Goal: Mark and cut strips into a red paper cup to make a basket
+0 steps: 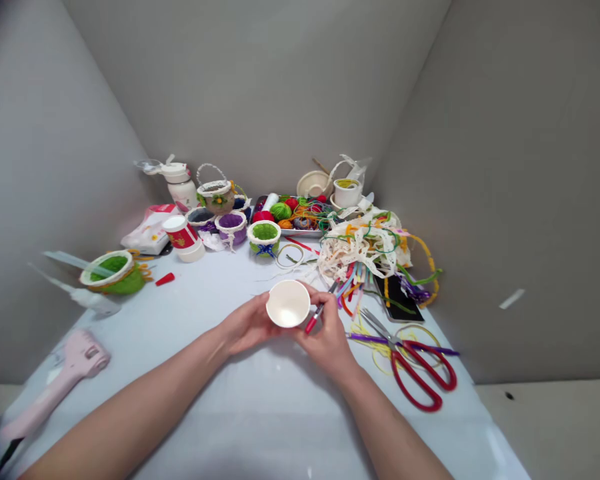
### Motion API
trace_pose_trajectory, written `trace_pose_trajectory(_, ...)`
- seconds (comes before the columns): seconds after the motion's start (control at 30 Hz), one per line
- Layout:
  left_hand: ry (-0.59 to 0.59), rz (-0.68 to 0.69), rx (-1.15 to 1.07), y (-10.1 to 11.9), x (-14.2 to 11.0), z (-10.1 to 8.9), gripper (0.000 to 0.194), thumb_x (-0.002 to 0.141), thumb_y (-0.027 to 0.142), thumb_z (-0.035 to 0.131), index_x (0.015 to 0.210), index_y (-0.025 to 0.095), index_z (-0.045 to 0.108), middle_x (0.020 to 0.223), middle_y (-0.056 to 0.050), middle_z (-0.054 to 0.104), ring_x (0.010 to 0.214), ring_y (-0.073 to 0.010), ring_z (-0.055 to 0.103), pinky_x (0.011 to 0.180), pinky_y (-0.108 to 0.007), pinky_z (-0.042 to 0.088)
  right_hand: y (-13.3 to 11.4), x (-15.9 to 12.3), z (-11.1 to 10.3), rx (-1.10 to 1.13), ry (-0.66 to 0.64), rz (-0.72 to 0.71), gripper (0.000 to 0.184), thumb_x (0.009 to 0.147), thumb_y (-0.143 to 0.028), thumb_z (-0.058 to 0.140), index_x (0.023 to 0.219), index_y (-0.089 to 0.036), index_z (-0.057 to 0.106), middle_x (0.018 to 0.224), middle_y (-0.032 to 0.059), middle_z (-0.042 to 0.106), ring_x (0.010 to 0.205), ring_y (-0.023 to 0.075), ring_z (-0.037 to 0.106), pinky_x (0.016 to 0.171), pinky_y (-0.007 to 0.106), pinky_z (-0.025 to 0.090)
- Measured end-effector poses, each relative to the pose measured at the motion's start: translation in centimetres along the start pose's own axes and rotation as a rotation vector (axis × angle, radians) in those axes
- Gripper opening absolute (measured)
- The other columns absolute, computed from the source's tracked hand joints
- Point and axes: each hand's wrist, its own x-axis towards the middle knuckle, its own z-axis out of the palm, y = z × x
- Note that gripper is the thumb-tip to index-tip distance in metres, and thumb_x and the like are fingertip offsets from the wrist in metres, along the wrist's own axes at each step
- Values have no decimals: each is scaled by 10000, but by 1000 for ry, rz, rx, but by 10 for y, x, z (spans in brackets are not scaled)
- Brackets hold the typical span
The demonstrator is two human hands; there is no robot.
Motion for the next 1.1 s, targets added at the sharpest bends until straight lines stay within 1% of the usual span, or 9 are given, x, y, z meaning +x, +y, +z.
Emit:
trace_pose_trajectory(0.07, 40, -13, 8, -2, 0, 0, 558, 792, 547, 684, 1207, 184, 598, 1296, -143, 572, 1150, -286, 556, 960, -448, 464, 3, 0, 1, -2, 82, 77, 595, 558, -301, 900, 992, -259, 495, 1115, 78, 655, 1007, 251, 618, 904, 397, 470)
trace_pose_trajectory(0.13, 77, 2, 36, -2, 0, -1, 511, 806, 577, 656, 1123, 179, 620, 1237, -133, 573, 1079, -252, 568, 925, -438, 485, 2, 2, 0, 134, 97, 160, 547, 603, -360, 864, 1022, -263, 526, 1053, 55, 672, 952, 233, 634, 862, 377, 495)
trace_pose_trajectory(0.27, 82, 110, 157, -1, -1, -1, 415, 813, 491, 688, 1094, 195, 612, 1222, -97, 547, 1020, -203, 564, 883, -379, 491, -8, 7, -4, 472, -24, 345, 464, 674, -502, 776, 1016, -236, 611, 1023, 88, 730, 944, 279, 682, 812, 418, 540)
trace_pose_trajectory(0.43, 50, 160, 399, -6, -1, -1, 550, 745, 442, 764, 1195, 197, 566, 1265, -126, 563, 1130, -266, 549, 945, -416, 454, -13, 9, -4, 561, -123, 419, 407, 698, -514, 749, 958, -213, 662, 925, 100, 764, 877, 304, 712, 741, 436, 564)
trace_pose_trajectory(0.53, 88, 238, 549, -11, 0, 0, 671, 704, 418, 805, 1274, 196, 527, 1357, -151, 529, 1202, -303, 523, 992, -430, 434, -9, 8, 0, 616, -106, 407, 435, 677, -440, 792, 1032, -245, 632, 1020, 79, 756, 938, 286, 708, 803, 428, 564)
trace_pose_trajectory(0.63, 99, 276, 577, -15, 1, 4, 787, 696, 378, 820, 1369, 195, 456, 1413, -158, 506, 1257, -324, 510, 1030, -438, 424, -4, 6, 5, 647, -82, 363, 470, 674, -358, 817, 1077, -269, 593, 1095, 59, 734, 1036, 266, 682, 909, 426, 540)
trace_pose_trajectory(0.87, 153, 349, 659, -19, 4, 2, 654, 770, 355, 761, 1341, 176, 497, 1382, -131, 565, 1255, -292, 535, 1046, -397, 419, 11, 3, 5, 454, -69, 295, 367, 777, -345, 757, 1062, -282, 534, 1054, 9, 695, 990, 195, 660, 910, 365, 517)
trace_pose_trajectory(1.0, 306, 398, 726, -16, 4, 1, 632, 707, 367, 803, 1243, 177, 529, 1276, -124, 617, 1161, -287, 579, 987, -392, 445, 16, 8, 2, 286, 41, 224, 383, 735, -365, 790, 952, -253, 495, 1025, 18, 686, 978, 199, 648, 853, 346, 522)
trace_pose_trajectory(1.1, 451, 454, 808, -12, 3, 3, 627, 674, 372, 816, 1197, 184, 524, 1231, -114, 615, 1121, -285, 579, 960, -388, 440, 14, 11, 1, 289, 96, 215, 392, 741, -372, 785, 902, -259, 446, 1144, 52, 689, 1083, 234, 640, 807, 356, 536)
